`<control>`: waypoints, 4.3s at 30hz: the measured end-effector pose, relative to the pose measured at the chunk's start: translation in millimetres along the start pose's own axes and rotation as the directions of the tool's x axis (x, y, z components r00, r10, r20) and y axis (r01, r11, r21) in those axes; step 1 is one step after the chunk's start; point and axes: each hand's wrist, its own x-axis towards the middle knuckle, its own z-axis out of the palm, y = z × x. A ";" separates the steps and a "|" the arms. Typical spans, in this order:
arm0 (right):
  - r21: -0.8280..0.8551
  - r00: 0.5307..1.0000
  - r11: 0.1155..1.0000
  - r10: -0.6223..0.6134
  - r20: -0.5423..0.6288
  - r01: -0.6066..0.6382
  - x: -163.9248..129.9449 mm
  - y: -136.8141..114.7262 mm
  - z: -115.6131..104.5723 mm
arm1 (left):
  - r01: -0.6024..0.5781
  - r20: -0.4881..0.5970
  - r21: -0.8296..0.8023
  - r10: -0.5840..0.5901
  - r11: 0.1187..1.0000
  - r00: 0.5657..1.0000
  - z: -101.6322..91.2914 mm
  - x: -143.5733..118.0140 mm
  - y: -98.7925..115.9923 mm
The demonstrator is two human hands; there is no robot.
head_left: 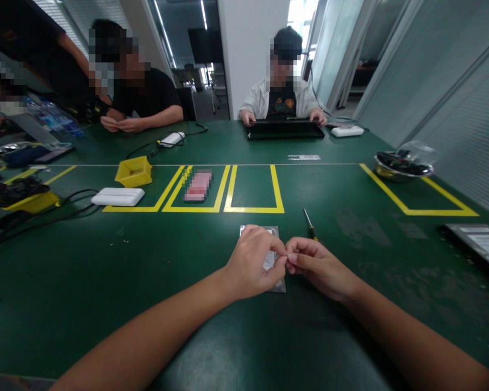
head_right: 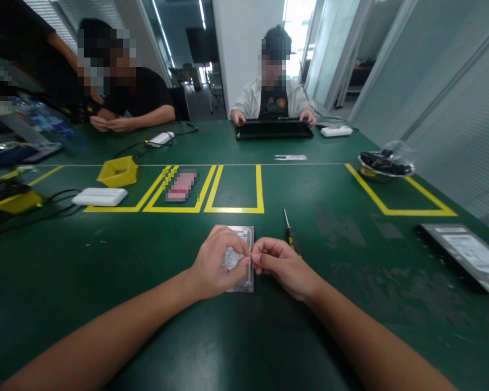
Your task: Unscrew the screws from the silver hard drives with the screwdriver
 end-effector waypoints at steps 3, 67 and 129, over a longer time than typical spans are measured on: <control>-0.014 1.000 1.000 -0.002 0.001 0.002 0.2 -0.7 -0.2 | 0.034 0.012 -0.004 -0.034 0.999 0.999 -1.1 1.2 1.0; -0.097 1.000 0.995 0.007 -0.027 -0.009 1.4 2.7 -4.3 | 0.185 0.146 -0.145 -0.164 0.972 0.976 -3.2 6.7 -6.2; -0.890 0.791 0.443 -0.581 -0.192 0.110 1.5 -8.1 -27.6 | -0.508 0.793 0.341 0.048 0.791 0.608 9.0 56.7 9.7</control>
